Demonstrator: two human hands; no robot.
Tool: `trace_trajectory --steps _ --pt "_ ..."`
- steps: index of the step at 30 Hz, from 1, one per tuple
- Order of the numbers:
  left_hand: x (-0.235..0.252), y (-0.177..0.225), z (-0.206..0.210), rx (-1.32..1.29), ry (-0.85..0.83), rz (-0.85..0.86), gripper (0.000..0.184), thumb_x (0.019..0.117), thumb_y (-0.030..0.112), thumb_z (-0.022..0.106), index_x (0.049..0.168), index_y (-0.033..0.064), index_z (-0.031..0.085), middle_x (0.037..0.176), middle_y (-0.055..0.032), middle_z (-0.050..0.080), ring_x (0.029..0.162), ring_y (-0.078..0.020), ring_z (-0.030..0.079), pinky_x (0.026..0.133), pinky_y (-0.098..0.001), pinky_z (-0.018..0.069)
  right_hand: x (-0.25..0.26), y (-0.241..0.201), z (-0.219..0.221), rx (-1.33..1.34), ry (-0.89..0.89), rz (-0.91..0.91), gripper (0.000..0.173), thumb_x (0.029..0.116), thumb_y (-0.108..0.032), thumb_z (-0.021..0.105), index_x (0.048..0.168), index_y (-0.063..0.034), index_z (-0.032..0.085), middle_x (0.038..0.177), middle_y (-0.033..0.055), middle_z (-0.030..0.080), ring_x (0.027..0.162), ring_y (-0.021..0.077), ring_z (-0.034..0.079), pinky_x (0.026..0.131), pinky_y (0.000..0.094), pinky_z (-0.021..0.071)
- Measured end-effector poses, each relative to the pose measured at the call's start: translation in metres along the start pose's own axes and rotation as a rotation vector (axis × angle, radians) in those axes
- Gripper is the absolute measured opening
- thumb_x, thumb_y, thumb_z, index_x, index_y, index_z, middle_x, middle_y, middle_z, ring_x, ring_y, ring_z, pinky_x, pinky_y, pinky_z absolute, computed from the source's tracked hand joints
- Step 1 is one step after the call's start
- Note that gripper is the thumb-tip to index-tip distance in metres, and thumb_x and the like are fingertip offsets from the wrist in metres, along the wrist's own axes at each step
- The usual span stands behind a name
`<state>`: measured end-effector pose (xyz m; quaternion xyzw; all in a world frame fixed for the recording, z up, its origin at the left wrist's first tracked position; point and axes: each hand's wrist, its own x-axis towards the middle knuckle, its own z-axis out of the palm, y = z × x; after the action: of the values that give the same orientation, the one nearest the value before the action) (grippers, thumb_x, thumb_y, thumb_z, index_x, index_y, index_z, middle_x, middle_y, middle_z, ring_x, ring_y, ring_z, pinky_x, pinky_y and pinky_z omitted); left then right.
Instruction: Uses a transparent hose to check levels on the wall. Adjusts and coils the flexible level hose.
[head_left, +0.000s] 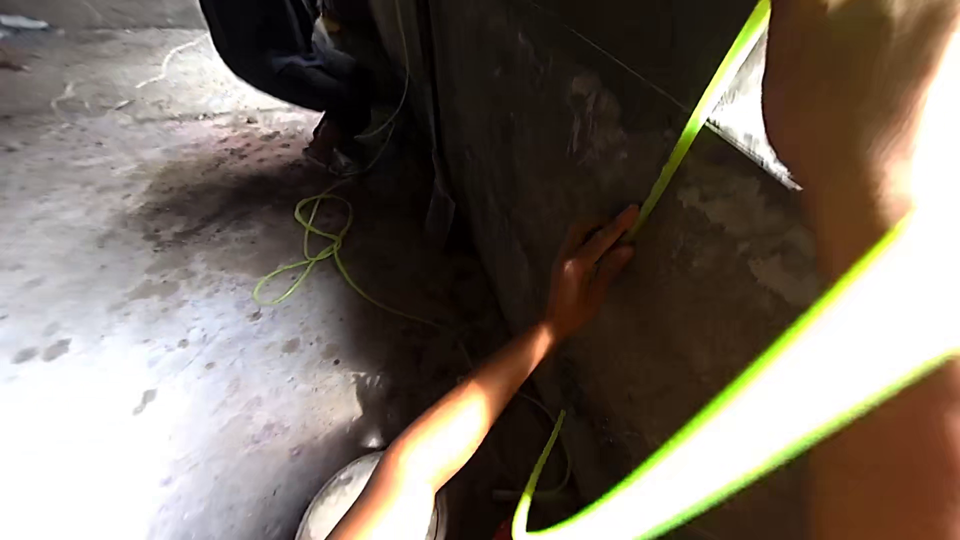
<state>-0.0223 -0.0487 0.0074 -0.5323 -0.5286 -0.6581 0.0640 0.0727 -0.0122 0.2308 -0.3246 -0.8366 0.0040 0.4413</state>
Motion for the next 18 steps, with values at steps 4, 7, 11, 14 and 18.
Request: trace_trajectory --steps 4,7,11,14,18 --pt "-0.049 0.024 -0.082 0.161 -0.169 -0.725 0.048 0.1043 0.026 0.059 0.148 0.0087 0.053 0.148 -0.0163 0.054 0.136 -0.0275 0.053 0.114 -0.0472 0.0445 -0.015 0.002 -0.010 -0.019 0.051 -0.042 0.043 0.1040 -0.051 0.053 0.102 -0.0115 0.069 0.144 0.0190 0.049 0.118 0.0312 0.058 0.084 0.0480 0.0503" --pt "-0.110 0.075 -0.139 -0.068 -0.234 -1.418 0.061 0.1081 0.050 0.043 0.149 0.0043 0.049 0.143 -0.0204 0.057 0.128 -0.0311 0.056 0.106 -0.0507 0.0468 -0.017 -0.016 -0.026 -0.011 -0.007 0.055 0.042 0.1045 -0.050 0.054 0.108 -0.0125 0.073 0.161 0.0134 0.039 0.128 0.0354 0.057 0.087 0.0544 0.0537" --pt "-0.160 0.174 -0.168 -0.507 -0.292 -1.986 0.100 0.0948 0.080 0.037 0.158 0.0031 0.028 0.146 -0.0327 0.049 0.127 -0.0485 0.057 0.098 -0.0662 0.0498 -0.018 -0.052 -0.056 0.026 -0.010 0.052 0.038 0.1021 -0.043 0.062 0.104 -0.0080 0.077 0.142 0.0224 0.058 0.116 0.0415 0.064 0.084 0.0567 0.0545" --pt "-0.140 0.225 -0.173 -0.863 -0.142 -2.049 0.099 0.0975 0.078 0.031 0.158 0.0003 0.022 0.144 -0.0292 0.054 0.125 -0.0397 0.062 0.101 -0.0535 0.0540 -0.023 -0.090 -0.094 0.061 -0.056 0.015 0.034 0.1000 -0.036 0.066 0.102 -0.0043 0.078 0.130 0.0272 0.065 0.112 0.0439 0.066 0.085 0.0556 0.0556" --pt "-0.064 0.279 -0.205 -1.190 0.300 -2.032 0.072 0.1075 0.062 0.023 0.125 -0.0014 0.053 0.103 -0.0137 0.070 0.089 -0.0204 0.071 0.080 -0.0328 0.0586 -0.046 -0.140 -0.150 0.037 -0.173 0.069 0.033 0.1006 -0.032 0.064 0.101 -0.0025 0.078 0.128 0.0253 0.067 0.110 0.0450 0.068 0.082 0.0593 0.0555"
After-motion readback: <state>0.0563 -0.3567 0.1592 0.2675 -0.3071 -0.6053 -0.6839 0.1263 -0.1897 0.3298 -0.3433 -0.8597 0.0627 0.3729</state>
